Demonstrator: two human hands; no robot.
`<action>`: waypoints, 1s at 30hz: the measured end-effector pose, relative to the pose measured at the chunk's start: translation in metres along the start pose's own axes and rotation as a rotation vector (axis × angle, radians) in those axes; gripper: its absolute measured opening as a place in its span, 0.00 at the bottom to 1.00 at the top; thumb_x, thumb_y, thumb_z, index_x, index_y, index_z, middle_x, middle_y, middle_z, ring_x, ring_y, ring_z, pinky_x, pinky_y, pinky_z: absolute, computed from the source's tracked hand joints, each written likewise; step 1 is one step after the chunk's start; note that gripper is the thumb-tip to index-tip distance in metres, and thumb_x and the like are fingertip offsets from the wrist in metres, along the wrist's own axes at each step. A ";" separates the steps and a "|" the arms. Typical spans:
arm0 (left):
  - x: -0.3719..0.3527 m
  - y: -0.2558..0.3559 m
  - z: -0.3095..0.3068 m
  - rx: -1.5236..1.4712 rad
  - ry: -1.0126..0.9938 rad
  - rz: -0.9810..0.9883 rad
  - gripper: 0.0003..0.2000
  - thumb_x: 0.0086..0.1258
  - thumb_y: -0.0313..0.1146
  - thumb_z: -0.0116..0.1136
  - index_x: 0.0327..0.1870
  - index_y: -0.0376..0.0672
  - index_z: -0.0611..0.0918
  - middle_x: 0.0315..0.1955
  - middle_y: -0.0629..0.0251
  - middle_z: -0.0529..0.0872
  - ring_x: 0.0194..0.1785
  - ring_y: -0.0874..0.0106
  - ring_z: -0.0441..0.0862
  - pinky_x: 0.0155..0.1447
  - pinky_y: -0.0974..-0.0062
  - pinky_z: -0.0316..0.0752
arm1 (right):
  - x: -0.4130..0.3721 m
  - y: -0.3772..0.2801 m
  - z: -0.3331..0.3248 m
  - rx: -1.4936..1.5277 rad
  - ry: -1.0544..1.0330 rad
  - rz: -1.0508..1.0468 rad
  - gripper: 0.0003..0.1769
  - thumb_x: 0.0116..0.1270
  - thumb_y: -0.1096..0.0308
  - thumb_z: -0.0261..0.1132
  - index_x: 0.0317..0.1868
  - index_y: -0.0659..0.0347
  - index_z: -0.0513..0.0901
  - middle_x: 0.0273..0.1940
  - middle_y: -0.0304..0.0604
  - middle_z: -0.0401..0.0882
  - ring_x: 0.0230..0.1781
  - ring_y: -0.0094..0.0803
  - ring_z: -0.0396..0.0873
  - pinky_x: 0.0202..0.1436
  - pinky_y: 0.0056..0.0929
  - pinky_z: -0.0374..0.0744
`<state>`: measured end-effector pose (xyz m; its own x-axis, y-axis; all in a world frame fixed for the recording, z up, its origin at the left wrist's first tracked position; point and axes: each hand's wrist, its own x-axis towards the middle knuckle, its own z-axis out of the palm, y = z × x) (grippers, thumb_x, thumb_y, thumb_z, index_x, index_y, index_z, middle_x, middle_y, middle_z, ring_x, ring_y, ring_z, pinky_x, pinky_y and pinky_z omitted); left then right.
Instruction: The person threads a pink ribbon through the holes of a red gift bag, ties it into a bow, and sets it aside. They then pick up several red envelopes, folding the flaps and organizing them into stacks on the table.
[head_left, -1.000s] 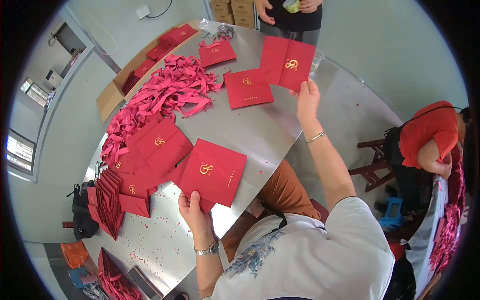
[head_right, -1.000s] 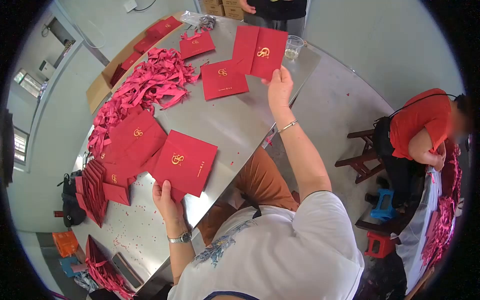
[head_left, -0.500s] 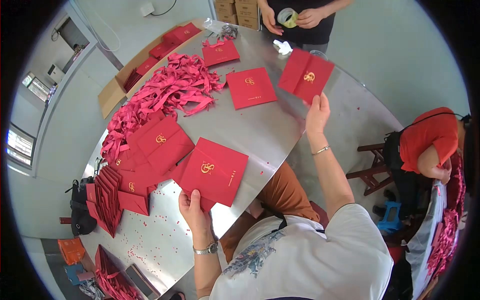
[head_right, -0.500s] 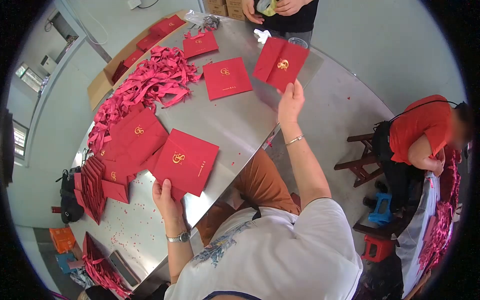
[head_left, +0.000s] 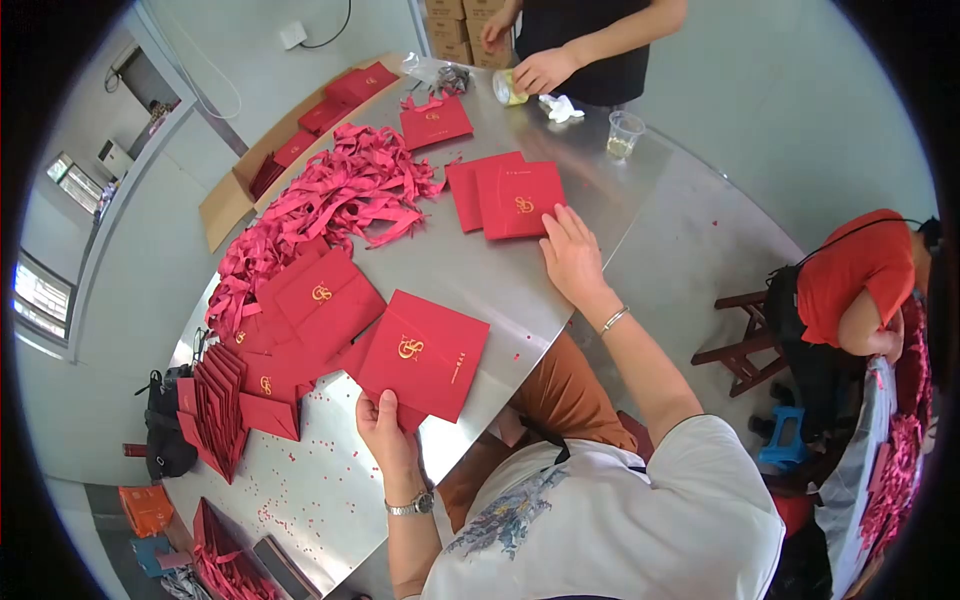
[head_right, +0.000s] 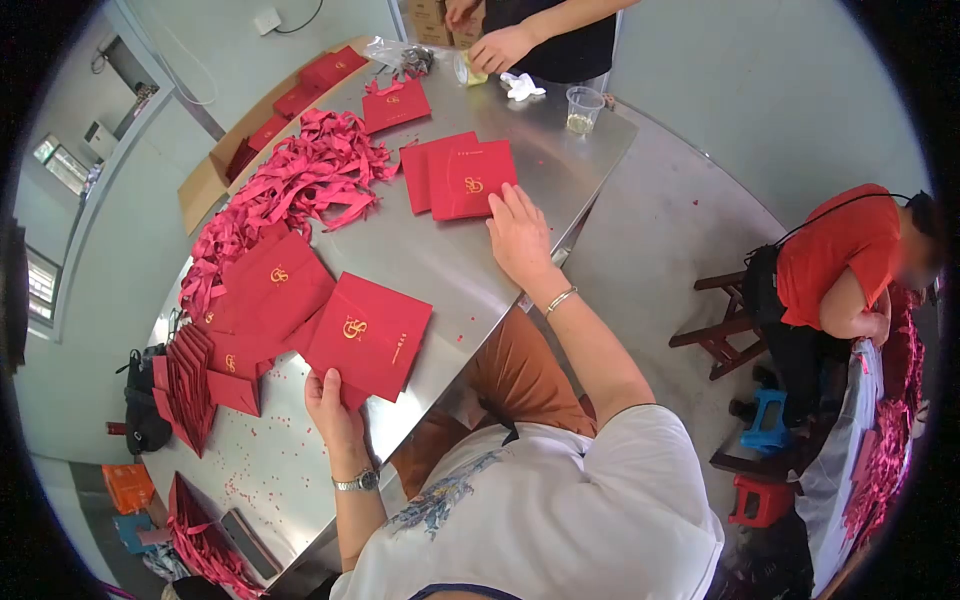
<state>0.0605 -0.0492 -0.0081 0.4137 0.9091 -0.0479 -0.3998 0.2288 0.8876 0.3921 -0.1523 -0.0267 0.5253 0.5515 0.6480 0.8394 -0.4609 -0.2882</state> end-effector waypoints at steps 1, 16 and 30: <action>-0.001 0.000 0.001 -0.002 -0.002 -0.001 0.13 0.71 0.25 0.53 0.54 0.31 0.72 0.49 0.57 0.80 0.50 0.70 0.79 0.57 0.71 0.76 | -0.003 -0.002 -0.003 -0.002 0.009 -0.004 0.20 0.64 0.67 0.61 0.56 0.62 0.76 0.58 0.53 0.75 0.62 0.48 0.70 0.63 0.44 0.69; -0.013 -0.021 0.071 0.004 -0.053 0.091 0.24 0.79 0.44 0.40 0.67 0.38 0.62 0.59 0.60 0.73 0.54 0.70 0.76 0.57 0.70 0.74 | -0.026 -0.099 -0.074 1.353 -0.450 0.459 0.38 0.61 0.77 0.65 0.70 0.67 0.59 0.59 0.42 0.72 0.58 0.27 0.71 0.62 0.26 0.71; -0.026 0.057 0.021 0.351 0.065 0.369 0.19 0.69 0.23 0.54 0.62 0.38 0.71 0.50 0.64 0.79 0.45 0.79 0.76 0.50 0.81 0.72 | 0.018 0.034 0.017 0.568 0.099 0.501 0.34 0.58 0.68 0.68 0.63 0.69 0.68 0.59 0.56 0.72 0.60 0.50 0.70 0.62 0.41 0.70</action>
<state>0.0442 -0.0668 0.0533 0.2405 0.9296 0.2792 -0.2062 -0.2322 0.9506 0.4326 -0.1466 -0.0373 0.8699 0.2932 0.3965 0.4608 -0.1967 -0.8654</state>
